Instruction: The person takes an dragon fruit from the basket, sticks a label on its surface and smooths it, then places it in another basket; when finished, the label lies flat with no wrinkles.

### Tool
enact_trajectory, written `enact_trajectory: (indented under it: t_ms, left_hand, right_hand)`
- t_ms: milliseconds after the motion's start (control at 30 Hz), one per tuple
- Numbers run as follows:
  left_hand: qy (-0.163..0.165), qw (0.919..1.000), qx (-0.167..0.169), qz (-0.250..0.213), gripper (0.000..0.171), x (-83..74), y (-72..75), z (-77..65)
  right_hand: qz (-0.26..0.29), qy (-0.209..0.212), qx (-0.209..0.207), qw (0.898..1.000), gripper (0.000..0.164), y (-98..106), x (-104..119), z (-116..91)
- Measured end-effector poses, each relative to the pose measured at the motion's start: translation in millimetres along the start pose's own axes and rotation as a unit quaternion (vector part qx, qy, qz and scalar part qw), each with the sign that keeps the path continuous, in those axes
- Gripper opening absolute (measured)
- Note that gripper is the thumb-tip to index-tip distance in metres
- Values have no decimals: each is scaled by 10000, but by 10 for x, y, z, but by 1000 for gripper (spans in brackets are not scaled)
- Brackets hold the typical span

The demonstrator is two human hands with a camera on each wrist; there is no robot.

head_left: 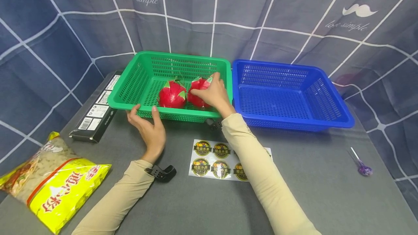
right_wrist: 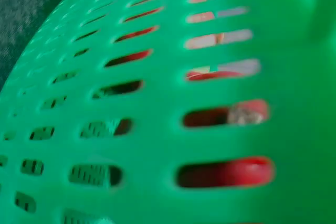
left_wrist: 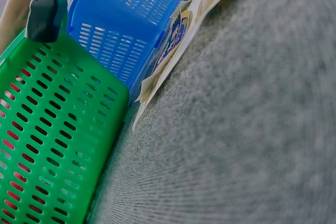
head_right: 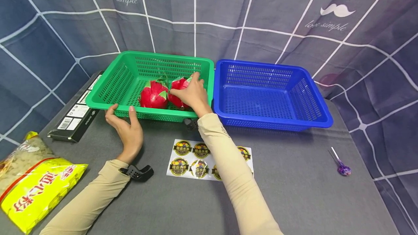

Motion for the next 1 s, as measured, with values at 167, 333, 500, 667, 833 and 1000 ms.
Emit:
enact_trajectory:
  t_ms: [167,333,500,667,833,1000]
  left_hand:
    - [-9,10000,1,7,41,-1,-7,-5]
    - [-83,10000,-12,31,41,-4,-10,-3]
    - [-86,9999,45,58,41,-8,-14,-11]
    - [-91,9999,54,83,41,-16,-9,-12]
    - [-111,9999,72,79,41,-31,-5,-14]
    - [-102,9999,82,62,41,-25,-7,-18]
  right_hand:
    - [612,143,76,9980,77,79,-29,-43]
    - [1207,373,272,9916,71,131,-72,-94]
    - [1888,679,303,9792,62,189,-143,-143]
    - [2503,918,182,9636,56,261,-222,-243]
    - [3669,1126,107,9234,44,327,-335,-358]
    - [4744,1144,139,8727,44,225,-663,-135]
Point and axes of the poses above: each hand's wrist, its own z-axis towards the middle knuckle, its own y-axis out of the back of the hand, x = y × z, the point moved 4 cm from there along z, towards the middle knuckle, and after that the axes turned 14 degrees about -y, right-handed, at the moved point
